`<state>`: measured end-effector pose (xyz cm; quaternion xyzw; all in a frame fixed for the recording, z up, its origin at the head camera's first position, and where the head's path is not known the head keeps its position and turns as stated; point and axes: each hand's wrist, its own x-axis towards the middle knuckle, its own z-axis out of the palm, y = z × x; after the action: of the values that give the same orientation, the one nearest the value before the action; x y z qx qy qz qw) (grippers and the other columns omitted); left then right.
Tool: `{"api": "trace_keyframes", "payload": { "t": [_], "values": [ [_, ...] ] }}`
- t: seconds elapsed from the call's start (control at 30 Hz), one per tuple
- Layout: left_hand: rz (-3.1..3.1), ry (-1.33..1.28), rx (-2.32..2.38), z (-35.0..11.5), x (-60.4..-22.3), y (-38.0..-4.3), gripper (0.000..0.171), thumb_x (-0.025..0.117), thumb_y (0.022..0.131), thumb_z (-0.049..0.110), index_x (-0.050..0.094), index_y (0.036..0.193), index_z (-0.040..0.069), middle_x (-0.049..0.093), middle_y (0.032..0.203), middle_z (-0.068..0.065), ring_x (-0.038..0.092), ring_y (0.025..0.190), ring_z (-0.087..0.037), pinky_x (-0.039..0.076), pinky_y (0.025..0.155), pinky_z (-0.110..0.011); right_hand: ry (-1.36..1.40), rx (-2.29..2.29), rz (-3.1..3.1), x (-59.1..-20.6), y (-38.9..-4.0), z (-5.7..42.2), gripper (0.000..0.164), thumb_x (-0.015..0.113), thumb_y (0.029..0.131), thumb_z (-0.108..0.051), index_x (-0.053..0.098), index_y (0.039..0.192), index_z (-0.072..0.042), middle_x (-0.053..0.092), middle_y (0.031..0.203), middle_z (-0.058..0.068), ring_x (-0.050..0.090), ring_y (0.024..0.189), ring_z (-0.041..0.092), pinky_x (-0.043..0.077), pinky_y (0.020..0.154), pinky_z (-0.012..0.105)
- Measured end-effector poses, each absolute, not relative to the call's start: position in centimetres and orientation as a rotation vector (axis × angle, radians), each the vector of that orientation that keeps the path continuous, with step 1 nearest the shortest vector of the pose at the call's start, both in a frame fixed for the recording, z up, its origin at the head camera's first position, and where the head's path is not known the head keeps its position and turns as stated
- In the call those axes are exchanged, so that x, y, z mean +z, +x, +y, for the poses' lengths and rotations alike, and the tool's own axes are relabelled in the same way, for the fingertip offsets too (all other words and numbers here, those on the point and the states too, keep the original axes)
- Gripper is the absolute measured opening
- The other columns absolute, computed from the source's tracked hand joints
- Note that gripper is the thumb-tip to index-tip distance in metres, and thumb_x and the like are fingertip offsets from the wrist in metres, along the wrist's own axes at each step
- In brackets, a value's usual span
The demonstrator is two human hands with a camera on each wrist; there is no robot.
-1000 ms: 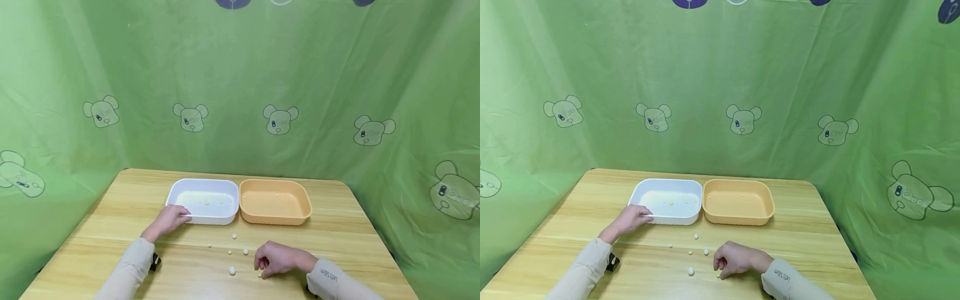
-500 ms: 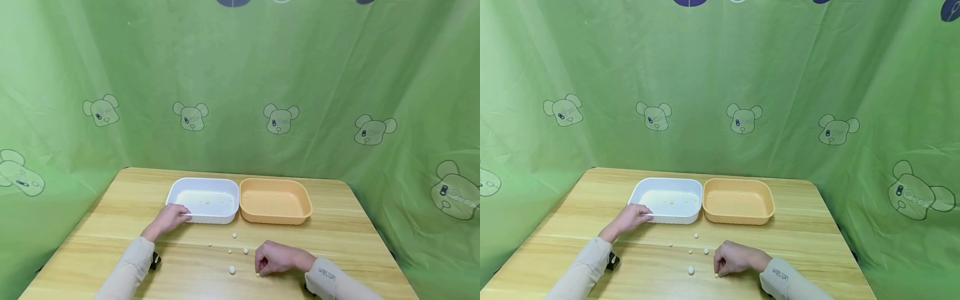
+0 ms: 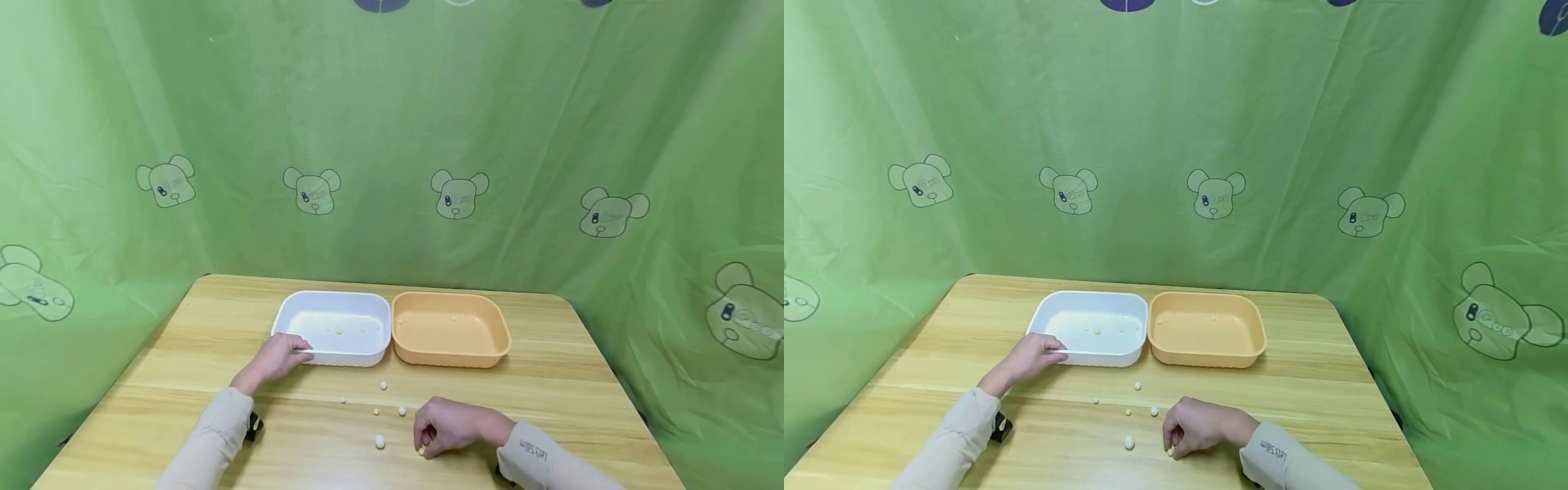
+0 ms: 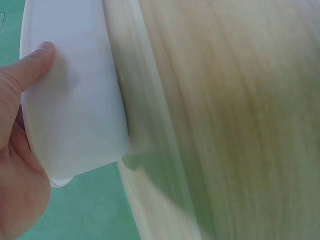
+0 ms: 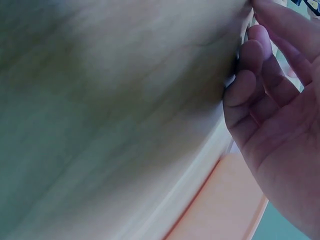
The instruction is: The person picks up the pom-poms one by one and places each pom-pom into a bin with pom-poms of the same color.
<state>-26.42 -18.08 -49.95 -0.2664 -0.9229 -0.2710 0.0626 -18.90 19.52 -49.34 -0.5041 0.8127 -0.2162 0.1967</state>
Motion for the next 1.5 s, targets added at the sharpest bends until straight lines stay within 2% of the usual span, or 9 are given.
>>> {"api": "trace_keyframes", "payload": {
  "t": [0.4, 0.97, 1.17, 1.5],
  "values": [
    [-2.813, -0.779, -0.840, -18.0, -50.1, -26.5, 0.005, 0.071, 0.084, 0.022, 0.074, 0.080, 0.021, 0.066, 0.076, 0.014, 0.055, 0.067, -0.002, 0.045, 0.065, -0.025, -1.309, -0.644, 2.317, -49.7, -19.7, 20.4, 0.012, 0.074, 0.077, -0.008, 0.068, 0.081, -0.017, 0.054, 0.070, -0.019, 0.049, 0.062, -0.008, 0.045, 0.055, 0.015],
    [-2.823, -0.771, -0.850, -18.0, -50.1, -26.5, 0.004, 0.071, 0.084, 0.023, 0.074, 0.081, 0.022, 0.066, 0.076, 0.014, 0.055, 0.068, -0.002, 0.045, 0.067, -0.026, -1.094, -0.837, 2.331, -49.2, -21.3, 21.7, 0.013, 0.072, 0.078, -0.005, 0.067, 0.082, -0.017, 0.058, 0.069, -0.014, 0.053, 0.060, -0.002, 0.048, 0.055, 0.020],
    [-2.816, -0.778, -0.841, -18.1, -50.2, -26.5, 0.004, 0.071, 0.084, 0.022, 0.074, 0.082, 0.021, 0.066, 0.077, 0.014, 0.056, 0.068, -0.003, 0.045, 0.068, -0.027, -1.132, -0.861, 2.378, -48.1, -21.9, 21.6, 0.015, 0.068, 0.077, -0.003, 0.066, 0.080, -0.017, 0.058, 0.069, -0.013, 0.052, 0.060, -0.001, 0.048, 0.055, 0.021],
    [-2.797, -0.788, -0.840, -18.2, -50.3, -26.7, 0.004, 0.072, 0.084, 0.023, 0.074, 0.081, 0.022, 0.066, 0.077, 0.014, 0.057, 0.069, -0.003, 0.046, 0.068, -0.027, -1.157, -0.908, 2.436, -46.8, -23.2, 20.9, 0.007, 0.068, 0.079, -0.005, 0.065, 0.079, -0.011, 0.058, 0.069, -0.012, 0.053, 0.061, 0.001, 0.048, 0.055, 0.022]
  ]
}}
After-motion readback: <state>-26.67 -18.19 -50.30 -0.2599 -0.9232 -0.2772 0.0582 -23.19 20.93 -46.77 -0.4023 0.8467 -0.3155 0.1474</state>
